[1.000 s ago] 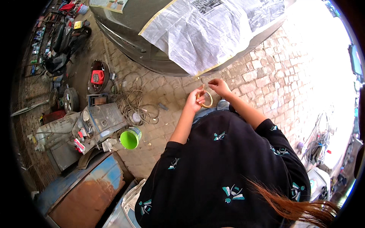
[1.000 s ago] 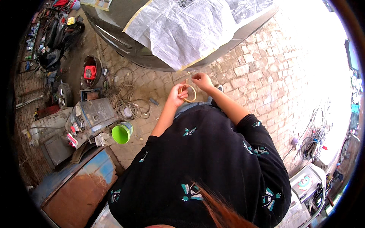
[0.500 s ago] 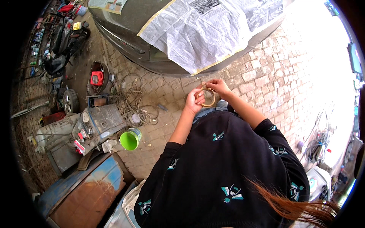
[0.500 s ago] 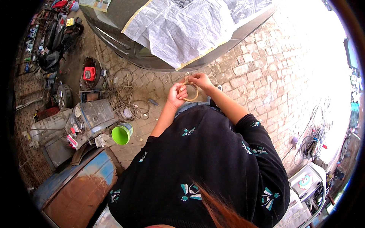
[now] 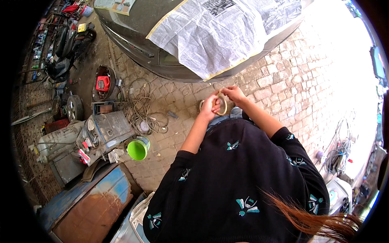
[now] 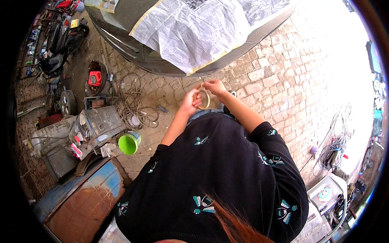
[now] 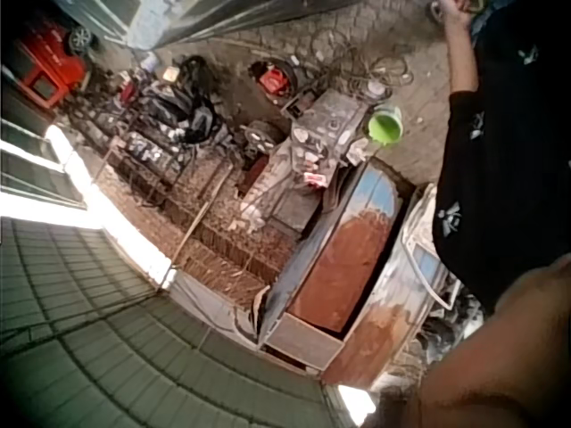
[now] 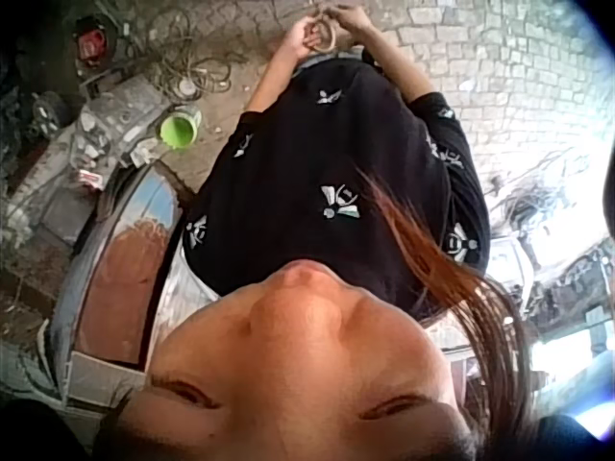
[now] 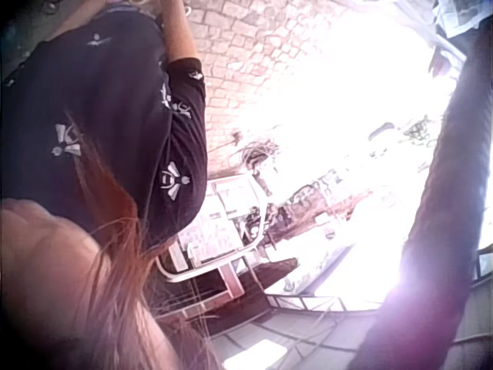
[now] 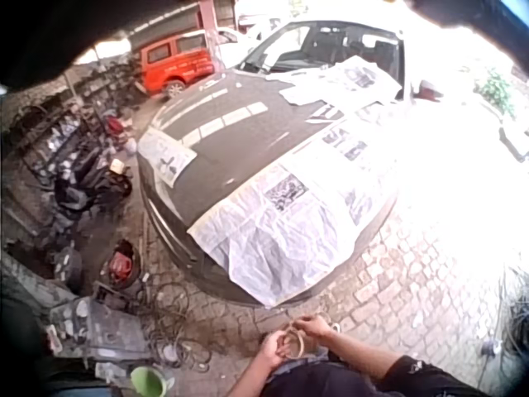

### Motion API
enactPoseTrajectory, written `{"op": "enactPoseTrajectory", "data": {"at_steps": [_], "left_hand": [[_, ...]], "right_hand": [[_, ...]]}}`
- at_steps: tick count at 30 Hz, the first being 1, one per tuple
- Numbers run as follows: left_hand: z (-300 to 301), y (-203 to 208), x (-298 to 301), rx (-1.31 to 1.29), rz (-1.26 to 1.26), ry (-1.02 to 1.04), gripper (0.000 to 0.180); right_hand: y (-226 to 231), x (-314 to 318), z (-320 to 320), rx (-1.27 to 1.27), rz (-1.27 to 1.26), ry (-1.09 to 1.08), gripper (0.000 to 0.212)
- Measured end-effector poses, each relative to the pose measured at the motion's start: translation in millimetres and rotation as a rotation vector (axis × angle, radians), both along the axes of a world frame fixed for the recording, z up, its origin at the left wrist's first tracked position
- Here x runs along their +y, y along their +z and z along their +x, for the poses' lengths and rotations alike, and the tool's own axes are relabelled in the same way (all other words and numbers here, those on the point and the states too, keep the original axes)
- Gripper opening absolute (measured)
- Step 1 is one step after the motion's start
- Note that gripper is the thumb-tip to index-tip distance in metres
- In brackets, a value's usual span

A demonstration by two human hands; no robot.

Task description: The person applies masking tape to secure newspaper sheets on the hood of a car. They smooth the tape along the edges of the paper to ensure it adheres to the vehicle's surface, preparing the area for painting or bodywork.

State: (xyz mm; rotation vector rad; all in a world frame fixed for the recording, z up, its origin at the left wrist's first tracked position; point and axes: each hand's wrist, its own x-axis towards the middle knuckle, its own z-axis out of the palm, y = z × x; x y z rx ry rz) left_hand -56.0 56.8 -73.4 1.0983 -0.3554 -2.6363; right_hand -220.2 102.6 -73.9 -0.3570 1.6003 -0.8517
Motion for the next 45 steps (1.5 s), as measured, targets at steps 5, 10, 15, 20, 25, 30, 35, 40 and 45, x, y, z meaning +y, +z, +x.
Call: {"op": "enactPoseTrajectory", "data": {"at_steps": [5, 10, 15, 20, 25, 30, 35, 40, 45], "left_hand": [[-9.6, -63.4, -12.8, -0.310, 0.259, 0.088, 0.020], [-61.9, -70.7, -35.3, -0.075, 0.194, 0.402, 0.026], [-72.2, -105.4, -52.2, 0.153, 0.128, 0.569, 0.021], [-68.1, -82.5, -29.9, 0.112, 0.074, 0.603, 0.011], [-51.7, -69.3, -13.9, 0.107, -0.048, 0.465, 0.014], [-42.9, -53.0, -10.0, -0.004, -0.096, 0.464, 0.011], [-39.4, -51.8, -9.0, -0.024, -0.104, 0.435, 0.010], [-39.6, -47.7, -6.2, -0.066, -0.124, 0.438, 0.011], [-39.9, -46.8, -4.5, -0.134, -0.121, 0.453, 0.013]], "right_hand": [[-4.6, 3.8, -6.7, -0.237, -0.045, -0.179, 0.014], [6.3, 6.1, -10.3, -0.316, -0.216, -0.273, 0.009], [18.7, 5.8, -8.2, -0.329, -0.268, -0.247, 0.009], [7.9, -2.2, -9.2, -0.059, -0.241, -0.174, 0.013], [-2.3, -25.2, 7.4, 0.053, -0.204, -0.202, 0.015], [-2.6, -31.3, 16.4, 0.150, -0.168, -0.226, 0.016], [-4.6, -35.5, 22.2, 0.169, -0.208, -0.298, 0.016], [0.7, -38.2, 25.3, 0.340, -0.139, -0.299, 0.019], [17.5, -43.8, 26.8, 0.472, 0.002, -0.230, 0.023]]}}
